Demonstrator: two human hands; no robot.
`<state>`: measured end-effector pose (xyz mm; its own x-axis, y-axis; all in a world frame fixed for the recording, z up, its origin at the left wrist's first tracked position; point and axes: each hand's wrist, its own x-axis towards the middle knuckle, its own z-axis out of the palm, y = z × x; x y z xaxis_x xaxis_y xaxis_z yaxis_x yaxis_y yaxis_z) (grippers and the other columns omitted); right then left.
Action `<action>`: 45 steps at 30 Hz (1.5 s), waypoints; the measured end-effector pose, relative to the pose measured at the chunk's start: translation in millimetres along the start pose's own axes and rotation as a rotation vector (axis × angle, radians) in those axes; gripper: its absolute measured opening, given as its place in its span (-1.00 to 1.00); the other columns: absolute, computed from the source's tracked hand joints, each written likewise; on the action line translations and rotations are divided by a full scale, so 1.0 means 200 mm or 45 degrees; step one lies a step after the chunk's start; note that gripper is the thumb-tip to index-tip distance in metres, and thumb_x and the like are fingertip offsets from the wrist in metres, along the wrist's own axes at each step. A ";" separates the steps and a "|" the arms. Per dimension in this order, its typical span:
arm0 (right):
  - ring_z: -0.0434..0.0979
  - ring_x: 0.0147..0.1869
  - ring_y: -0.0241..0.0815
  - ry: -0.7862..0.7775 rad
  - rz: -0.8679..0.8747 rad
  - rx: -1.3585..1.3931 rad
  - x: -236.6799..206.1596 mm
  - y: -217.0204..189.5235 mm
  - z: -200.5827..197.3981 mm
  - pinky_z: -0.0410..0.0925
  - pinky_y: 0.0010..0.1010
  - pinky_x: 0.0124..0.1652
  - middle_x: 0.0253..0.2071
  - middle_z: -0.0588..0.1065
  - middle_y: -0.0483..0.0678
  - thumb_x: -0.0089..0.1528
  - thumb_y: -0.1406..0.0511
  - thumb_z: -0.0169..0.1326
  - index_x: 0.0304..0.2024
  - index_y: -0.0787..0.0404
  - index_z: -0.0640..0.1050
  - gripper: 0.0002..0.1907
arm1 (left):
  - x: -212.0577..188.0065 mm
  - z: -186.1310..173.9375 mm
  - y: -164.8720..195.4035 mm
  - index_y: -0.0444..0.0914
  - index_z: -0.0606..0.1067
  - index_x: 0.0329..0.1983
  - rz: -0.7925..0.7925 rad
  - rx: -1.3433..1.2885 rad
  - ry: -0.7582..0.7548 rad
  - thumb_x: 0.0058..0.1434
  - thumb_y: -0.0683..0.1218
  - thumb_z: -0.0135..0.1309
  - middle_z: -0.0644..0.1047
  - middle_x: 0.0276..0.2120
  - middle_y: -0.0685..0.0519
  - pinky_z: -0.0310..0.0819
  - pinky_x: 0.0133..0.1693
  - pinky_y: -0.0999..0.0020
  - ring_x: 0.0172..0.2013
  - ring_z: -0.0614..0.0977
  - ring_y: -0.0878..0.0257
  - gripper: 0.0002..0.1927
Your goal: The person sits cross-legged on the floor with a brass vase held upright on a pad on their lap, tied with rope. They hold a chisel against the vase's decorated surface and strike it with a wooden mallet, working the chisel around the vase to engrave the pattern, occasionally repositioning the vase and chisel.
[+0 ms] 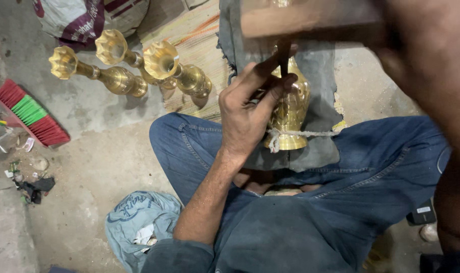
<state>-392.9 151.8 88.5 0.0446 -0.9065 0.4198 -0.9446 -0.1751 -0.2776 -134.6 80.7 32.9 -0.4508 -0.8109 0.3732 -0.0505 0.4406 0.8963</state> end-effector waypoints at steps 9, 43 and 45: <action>0.61 -0.26 -0.10 -0.121 0.209 0.256 0.02 -0.05 -0.04 0.44 -0.35 -0.30 -0.29 0.54 0.10 0.42 0.44 0.28 -0.07 0.31 0.50 -0.83 | -0.01 -0.02 -0.01 -0.14 0.54 0.21 0.013 0.073 -0.048 0.43 -0.15 0.24 0.64 -0.16 0.18 0.68 -0.19 0.57 -0.22 0.71 0.46 -0.69; 0.56 -0.25 0.02 0.071 0.185 -0.195 0.08 -0.07 -0.17 0.38 -0.17 -0.25 -0.33 0.51 0.05 0.23 0.34 0.40 -0.16 0.26 0.52 -0.71 | 0.25 -0.01 0.17 -0.20 0.59 0.17 -0.041 0.252 -0.332 0.35 -0.07 0.29 0.67 -0.34 0.08 0.53 -0.34 0.45 -0.41 0.67 0.44 -0.65; 0.56 -0.25 0.01 0.065 0.087 -0.256 0.07 -0.05 -0.18 0.39 -0.19 -0.27 -0.31 0.52 0.06 0.22 0.36 0.40 -0.10 0.27 0.54 -0.69 | 0.25 -0.01 0.17 -0.19 0.59 0.17 -0.053 0.285 -0.335 0.34 -0.07 0.29 0.66 -0.37 0.08 0.52 -0.35 0.43 -0.42 0.65 0.42 -0.65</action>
<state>-394.9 155.3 128.2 -0.0336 -0.8922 0.4503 -0.9910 -0.0289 -0.1311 -156.4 54.7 82.2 -0.6573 -0.7155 0.2365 -0.2548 0.5064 0.8238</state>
